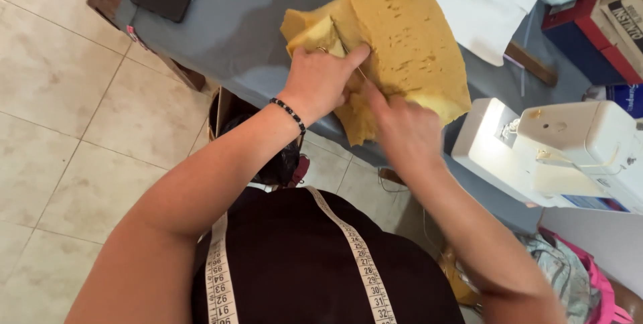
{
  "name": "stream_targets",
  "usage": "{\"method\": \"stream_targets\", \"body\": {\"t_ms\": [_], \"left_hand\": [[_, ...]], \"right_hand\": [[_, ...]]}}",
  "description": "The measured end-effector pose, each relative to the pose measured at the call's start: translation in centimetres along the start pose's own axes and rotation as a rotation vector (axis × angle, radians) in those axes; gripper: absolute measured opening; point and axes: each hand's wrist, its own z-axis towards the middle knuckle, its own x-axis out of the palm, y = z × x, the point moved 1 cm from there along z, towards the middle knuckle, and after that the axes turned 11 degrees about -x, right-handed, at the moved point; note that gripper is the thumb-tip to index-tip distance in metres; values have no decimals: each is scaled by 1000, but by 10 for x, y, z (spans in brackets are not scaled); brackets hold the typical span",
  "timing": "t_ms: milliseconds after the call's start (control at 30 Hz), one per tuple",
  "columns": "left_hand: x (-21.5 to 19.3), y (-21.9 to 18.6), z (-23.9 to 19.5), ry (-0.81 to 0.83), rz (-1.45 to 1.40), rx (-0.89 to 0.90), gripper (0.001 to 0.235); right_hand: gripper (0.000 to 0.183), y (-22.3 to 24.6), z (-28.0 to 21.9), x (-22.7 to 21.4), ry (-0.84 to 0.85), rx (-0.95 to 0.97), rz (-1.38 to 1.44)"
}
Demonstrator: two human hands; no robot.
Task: Cutting large blocks of yellow foam into smaller pieces using a hand knife on a workbench.
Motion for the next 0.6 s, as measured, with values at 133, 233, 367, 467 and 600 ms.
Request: {"method": "stream_targets", "body": {"t_ms": [133, 233, 367, 467, 600], "left_hand": [[20, -19, 4, 27, -74, 27, 81], [27, -21, 8, 5, -17, 37, 85], [5, -23, 13, -28, 89, 53, 76], [7, -24, 16, 26, 62, 28, 73], [17, -31, 27, -470, 250, 152, 55]], "right_hand": [[50, -9, -66, -37, 66, -97, -66], [35, -10, -92, -66, 98, -29, -48], [44, -24, -124, -105, 314, 43, 256], [47, -36, -152, -128, 398, 209, 280], [44, -59, -143, -89, 400, 749, 575]]}}
